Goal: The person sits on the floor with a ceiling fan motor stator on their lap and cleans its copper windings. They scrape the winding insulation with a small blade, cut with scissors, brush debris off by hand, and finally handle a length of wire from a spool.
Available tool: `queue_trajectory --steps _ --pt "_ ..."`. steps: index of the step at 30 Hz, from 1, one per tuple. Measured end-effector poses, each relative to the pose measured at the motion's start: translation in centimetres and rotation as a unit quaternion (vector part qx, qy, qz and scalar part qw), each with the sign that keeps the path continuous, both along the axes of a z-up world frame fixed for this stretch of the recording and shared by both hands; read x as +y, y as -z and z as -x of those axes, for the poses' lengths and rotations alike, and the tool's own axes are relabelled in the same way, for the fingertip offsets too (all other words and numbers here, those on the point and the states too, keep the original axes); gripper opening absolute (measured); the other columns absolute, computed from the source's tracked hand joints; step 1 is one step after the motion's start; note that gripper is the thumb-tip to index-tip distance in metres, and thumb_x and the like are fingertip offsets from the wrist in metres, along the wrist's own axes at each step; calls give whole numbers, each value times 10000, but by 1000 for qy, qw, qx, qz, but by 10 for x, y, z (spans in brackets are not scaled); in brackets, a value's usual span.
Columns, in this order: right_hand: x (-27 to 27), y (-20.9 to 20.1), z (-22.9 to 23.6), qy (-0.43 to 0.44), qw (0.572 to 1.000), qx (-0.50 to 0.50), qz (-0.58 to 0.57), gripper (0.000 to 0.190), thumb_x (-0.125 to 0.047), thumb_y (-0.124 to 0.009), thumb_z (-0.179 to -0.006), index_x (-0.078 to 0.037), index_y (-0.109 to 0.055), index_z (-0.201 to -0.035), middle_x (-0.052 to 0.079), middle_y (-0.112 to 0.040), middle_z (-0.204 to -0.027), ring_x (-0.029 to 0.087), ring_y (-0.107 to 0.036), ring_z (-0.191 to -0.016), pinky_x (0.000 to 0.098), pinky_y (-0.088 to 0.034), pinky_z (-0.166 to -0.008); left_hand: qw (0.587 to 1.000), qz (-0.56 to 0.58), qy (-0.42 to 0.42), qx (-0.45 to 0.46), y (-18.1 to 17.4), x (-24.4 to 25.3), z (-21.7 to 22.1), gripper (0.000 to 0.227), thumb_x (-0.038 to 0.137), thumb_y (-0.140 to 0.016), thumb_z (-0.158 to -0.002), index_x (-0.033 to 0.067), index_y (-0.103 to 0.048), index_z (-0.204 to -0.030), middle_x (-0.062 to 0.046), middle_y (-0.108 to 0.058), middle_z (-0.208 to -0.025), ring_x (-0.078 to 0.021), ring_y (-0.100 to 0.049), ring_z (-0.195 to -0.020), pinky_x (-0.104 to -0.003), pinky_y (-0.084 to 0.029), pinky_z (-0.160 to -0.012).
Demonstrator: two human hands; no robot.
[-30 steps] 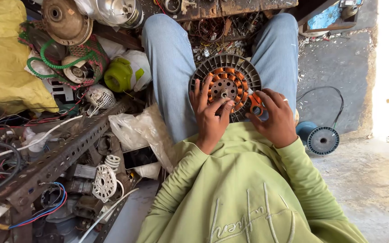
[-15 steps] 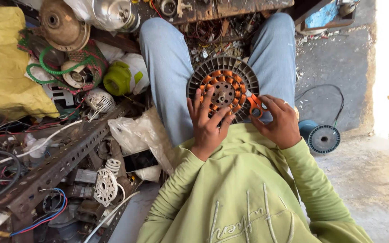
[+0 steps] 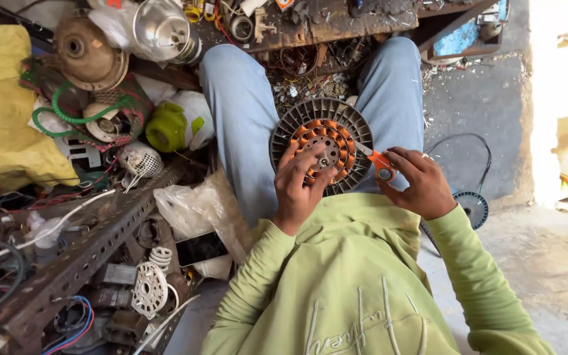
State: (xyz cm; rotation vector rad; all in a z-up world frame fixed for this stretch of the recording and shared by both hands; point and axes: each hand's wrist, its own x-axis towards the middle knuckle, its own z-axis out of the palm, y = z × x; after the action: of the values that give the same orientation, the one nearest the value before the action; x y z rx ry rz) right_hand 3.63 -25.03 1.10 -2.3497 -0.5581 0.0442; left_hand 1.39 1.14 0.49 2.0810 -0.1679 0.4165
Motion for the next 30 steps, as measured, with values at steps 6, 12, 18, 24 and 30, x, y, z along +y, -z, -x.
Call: queue_trajectory --steps 6,12,18,24,30 --pt "-13 2 -3 -7 1000 -20 18 532 -101 -839 -716 -14 -669 -1212 145 -699 -1222 326 -708 -1007 415 -579 -848 999 31 30 -26 3 4 -11 197 84 -765 -962 20 -645 -1105 -97 -764 -1096 -300 -762 -1032 -443 -600 -1011" --pt "-27 20 -38 57 997 15 -50 499 -125 -839 -767 -11 -674 -1224 152 -708 -1185 301 -720 -991 373 -589 -858 999 14 33 -21 -3 7 -11 244 71 -763 -954 19 -666 -1172 -110 -762 -1095 -311 -754 -1051 -440 -597 -1017" --pt "16 67 -173 33 991 -86 -93 467 -199 -915 -883 22 -672 -1216 178 -711 -1169 346 -725 -1065 401 -583 -916 998 50 28 -30 -13 19 -2 303 138 -750 -977 -11 -656 -1224 -151 -738 -1179 -332 -732 -1132 -432 -589 -1035" --pt "67 143 -310 -7 987 -151 50 611 -341 -896 -790 -53 -689 -1288 161 -700 -1160 386 -648 -1047 479 -535 -894 997 57 -40 14 -3 37 14 349 225 -653 -1047 -51 -639 -1260 -185 -724 -1233 -312 -725 -1140 -407 -577 -1027" --pt "48 140 -268 101 963 -230 100 619 -354 -854 -742 -106 -695 -1287 150 -688 -1254 376 -567 -1154 470 -491 -879 993 30 -90 69 26 78 33 241 229 -597 -1033 -3 -540 -1001 -208 -722 -1213 -288 -724 -995 -381 -580 -877"
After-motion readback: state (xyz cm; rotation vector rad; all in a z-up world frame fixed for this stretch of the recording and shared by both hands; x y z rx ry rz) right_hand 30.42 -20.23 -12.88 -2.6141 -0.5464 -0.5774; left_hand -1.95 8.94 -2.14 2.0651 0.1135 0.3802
